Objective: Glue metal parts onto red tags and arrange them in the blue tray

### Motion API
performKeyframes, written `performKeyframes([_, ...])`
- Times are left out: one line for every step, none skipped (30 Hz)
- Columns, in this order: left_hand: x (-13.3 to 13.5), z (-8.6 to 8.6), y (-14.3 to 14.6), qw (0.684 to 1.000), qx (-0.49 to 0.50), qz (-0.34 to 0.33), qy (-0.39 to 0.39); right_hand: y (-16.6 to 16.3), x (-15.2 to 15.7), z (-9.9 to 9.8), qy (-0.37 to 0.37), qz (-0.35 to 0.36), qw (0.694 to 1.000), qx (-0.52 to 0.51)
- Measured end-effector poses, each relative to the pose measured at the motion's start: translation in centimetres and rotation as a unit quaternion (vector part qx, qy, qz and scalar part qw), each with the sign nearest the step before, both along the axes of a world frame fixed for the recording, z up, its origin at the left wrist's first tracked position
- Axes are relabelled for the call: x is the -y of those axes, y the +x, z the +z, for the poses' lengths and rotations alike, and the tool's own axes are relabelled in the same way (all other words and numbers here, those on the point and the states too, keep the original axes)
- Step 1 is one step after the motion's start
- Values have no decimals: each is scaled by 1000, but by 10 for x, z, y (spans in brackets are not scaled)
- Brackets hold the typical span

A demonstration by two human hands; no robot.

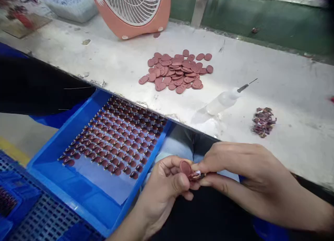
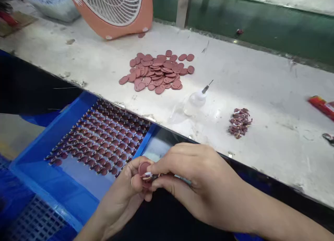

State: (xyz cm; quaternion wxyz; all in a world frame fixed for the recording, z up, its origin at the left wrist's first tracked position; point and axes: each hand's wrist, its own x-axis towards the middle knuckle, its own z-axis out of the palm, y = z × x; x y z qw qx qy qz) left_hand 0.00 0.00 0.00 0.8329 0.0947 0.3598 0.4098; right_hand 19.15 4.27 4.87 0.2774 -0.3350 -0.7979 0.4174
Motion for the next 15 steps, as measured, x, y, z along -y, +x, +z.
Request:
performKeyframes([0,0,0,1000,-3,-1,0,1,1,0,5,3,1000,-1])
performKeyframes([-1,0,0,1000,-5,-2,0,1,1,0,10,7,1000,-3])
performKeyframes([-1,0,0,1000,-7,-1,0,1,2,0,16,10,1000,-5])
performKeyframes([-2,1,0,1000,-9,0,1,1,2,-1,21,14,1000,-7])
performKeyframes([-2,2,1,1000,-8,1,4,1,2,-1,27,18,999,-9])
performKeyframes([-3,4,1,1000,-9,5,6,1,2,-1,32,23,999,-12])
performKeyframes([-4,5,1,1000,-10,10,7,1,2,-1,38,27,999,-15])
performKeyframes([-4,7,1,1000,-10,14,9,1,2,0,42,33,998,-19])
performKeyframes([-4,9,1,1000,-11,18,8,2,2,1,49,37,998,-22])
performKeyframes([-3,9,1,1000,-10,21,10,3,3,2,57,39,997,-25])
performKeyframes([-2,10,0,1000,-5,21,11,4,4,3,67,46,996,-30])
performKeyframes([0,9,0,1000,6,20,14,5,7,5,75,54,995,-34])
performKeyframes([3,8,0,999,22,17,17,5,11,6,81,58,994,-35])
performKeyframes([5,7,-1,999,39,14,19,4,15,7,91,48,994,-35])
performKeyframes([8,6,-1,998,54,12,21,2,20,7,100,29,994,-30])
